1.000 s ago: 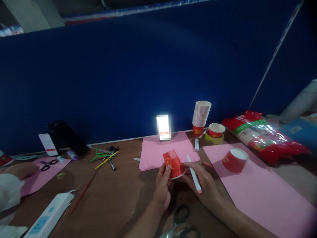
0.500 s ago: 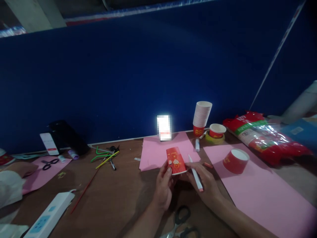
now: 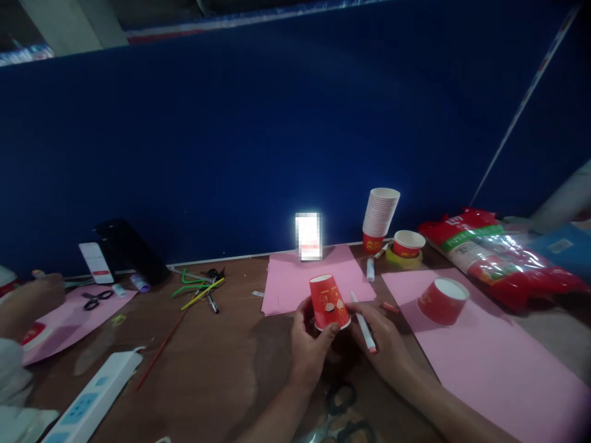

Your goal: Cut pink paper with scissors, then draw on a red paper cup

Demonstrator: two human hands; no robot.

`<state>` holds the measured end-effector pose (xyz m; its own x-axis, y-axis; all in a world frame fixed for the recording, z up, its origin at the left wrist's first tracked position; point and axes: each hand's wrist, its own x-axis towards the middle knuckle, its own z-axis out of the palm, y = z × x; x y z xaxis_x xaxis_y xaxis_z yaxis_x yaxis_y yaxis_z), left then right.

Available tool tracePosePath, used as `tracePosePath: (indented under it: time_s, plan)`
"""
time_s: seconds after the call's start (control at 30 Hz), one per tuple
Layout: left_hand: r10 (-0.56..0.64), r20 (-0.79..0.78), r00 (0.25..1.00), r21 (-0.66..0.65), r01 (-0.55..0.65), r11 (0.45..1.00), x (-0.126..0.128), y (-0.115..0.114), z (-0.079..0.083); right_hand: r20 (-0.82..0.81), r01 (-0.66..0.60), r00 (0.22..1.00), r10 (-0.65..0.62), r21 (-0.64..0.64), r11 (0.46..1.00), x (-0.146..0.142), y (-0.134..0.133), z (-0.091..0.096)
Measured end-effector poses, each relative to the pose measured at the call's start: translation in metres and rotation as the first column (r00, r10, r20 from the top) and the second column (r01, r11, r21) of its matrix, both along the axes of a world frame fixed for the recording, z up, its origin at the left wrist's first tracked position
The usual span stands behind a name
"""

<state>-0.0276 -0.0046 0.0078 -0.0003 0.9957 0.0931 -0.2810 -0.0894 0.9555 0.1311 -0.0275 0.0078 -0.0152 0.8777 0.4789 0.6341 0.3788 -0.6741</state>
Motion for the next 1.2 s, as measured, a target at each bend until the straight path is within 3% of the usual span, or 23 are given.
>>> tracePosePath:
  time_s: [0.17, 0.47, 0.8, 1.2]
  plan:
    - [-0.001, -0.088, 0.996, 0.008, 0.001, 1.0, -0.0013, -0.0014, 0.0012, -0.039, -0.014, 0.999, 0.012, -0.056, 0.998, -0.0006, 0.0015, -0.0008]
    - [0.007, -0.143, 0.99, 0.042, -0.001, 0.999, -0.0015, -0.002, -0.0028, -0.028, -0.015, 1.0, 0.014, -0.043, 0.999, -0.0009, -0.0005, 0.0007]
    - [0.041, -0.241, 0.97, 0.166, 0.0, 0.986, -0.0015, -0.0048, -0.0023, -0.023, -0.058, 0.998, 0.056, -0.066, 0.996, -0.0036, 0.0002, -0.0006]
    - [0.066, -0.315, 0.947, 0.16, -0.015, 0.987, -0.0009, -0.0087, 0.0039, -0.033, -0.069, 0.997, 0.066, -0.107, 0.992, -0.0027, 0.0022, -0.002]
